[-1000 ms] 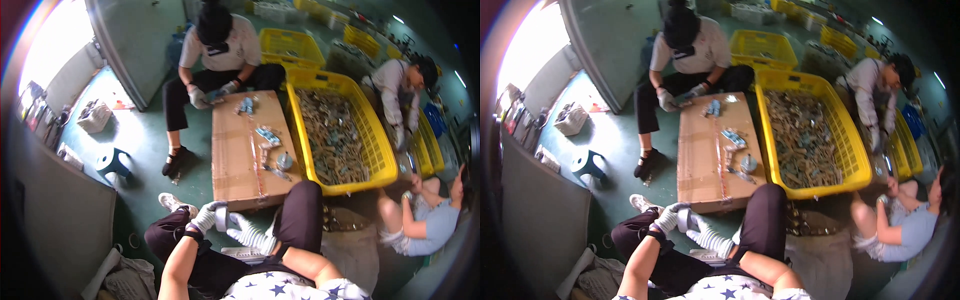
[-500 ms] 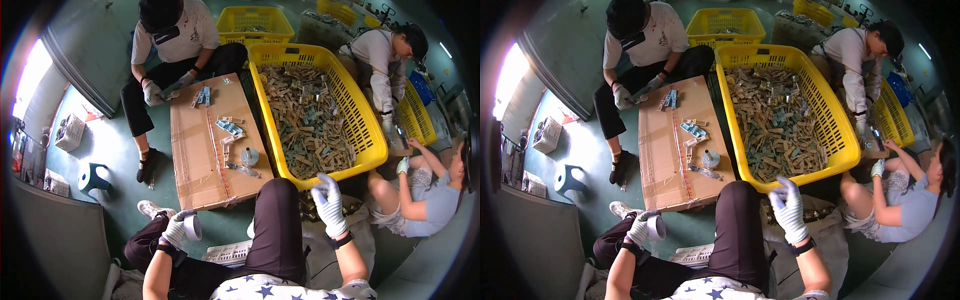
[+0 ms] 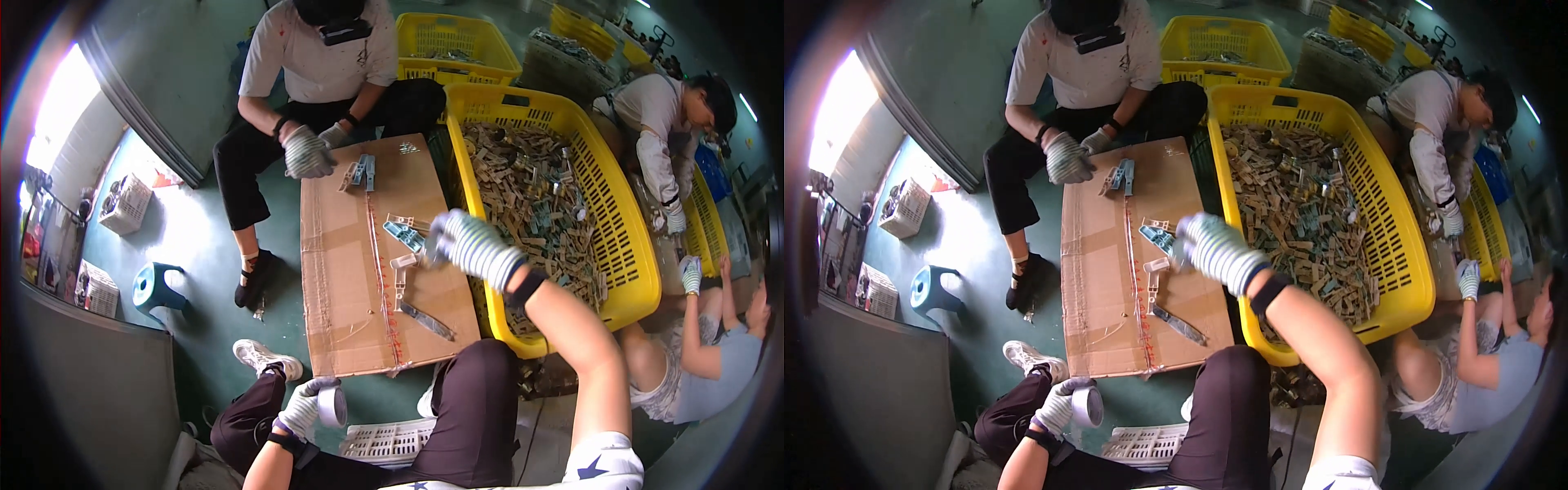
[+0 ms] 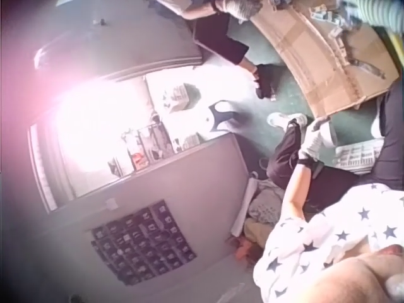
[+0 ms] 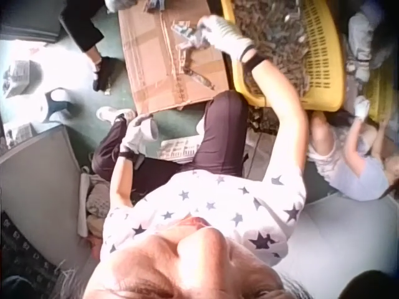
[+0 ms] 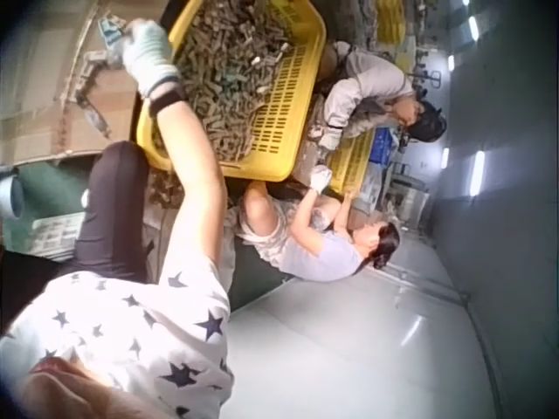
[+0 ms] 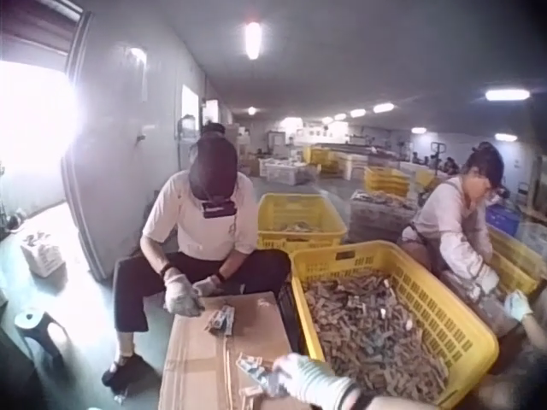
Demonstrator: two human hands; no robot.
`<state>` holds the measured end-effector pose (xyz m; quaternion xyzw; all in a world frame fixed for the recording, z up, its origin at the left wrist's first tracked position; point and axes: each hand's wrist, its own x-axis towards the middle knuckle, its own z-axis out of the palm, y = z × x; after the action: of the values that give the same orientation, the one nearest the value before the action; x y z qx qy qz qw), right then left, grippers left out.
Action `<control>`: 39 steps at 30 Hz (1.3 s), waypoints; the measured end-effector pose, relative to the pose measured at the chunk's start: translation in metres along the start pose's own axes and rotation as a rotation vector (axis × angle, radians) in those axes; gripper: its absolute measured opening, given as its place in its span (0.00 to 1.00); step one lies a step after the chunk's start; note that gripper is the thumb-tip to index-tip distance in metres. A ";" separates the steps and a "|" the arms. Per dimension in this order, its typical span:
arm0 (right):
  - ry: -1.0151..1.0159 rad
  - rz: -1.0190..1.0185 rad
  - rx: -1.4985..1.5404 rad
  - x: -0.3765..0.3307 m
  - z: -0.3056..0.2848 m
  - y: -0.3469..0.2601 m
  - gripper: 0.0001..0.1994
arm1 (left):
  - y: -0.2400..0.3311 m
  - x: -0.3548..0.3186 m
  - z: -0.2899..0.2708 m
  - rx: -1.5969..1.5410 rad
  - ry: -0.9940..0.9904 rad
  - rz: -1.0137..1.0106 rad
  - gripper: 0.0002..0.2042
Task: Manually assembling plastic laundry clips and sorting them into baskets in a factory setting.
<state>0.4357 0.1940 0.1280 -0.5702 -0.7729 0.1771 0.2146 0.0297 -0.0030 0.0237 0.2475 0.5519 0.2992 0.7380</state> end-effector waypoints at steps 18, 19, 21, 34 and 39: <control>0.307 0.116 0.219 0.028 -0.017 0.027 0.12 | -0.008 0.006 -0.017 0.065 -0.024 -0.017 0.14; 0.304 0.102 0.213 0.011 -0.029 0.020 0.12 | -0.009 0.006 -0.016 0.066 -0.039 -0.024 0.14; 0.280 0.085 0.165 -0.023 -0.055 0.007 0.13 | -0.017 0.008 -0.014 -0.051 -0.008 -0.007 0.13; 0.225 0.440 -0.117 -0.255 -0.193 -0.095 0.14 | -0.025 0.020 -0.018 0.097 -0.022 0.158 0.11; 0.231 0.553 -0.227 -0.297 -0.280 -0.151 0.15 | -0.020 0.015 -0.009 -0.015 -0.103 0.128 0.13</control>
<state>0.5399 -0.1262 0.4049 -0.7954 -0.5739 0.0755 0.1797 0.0272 -0.0061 -0.0023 0.2920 0.4939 0.3366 0.7467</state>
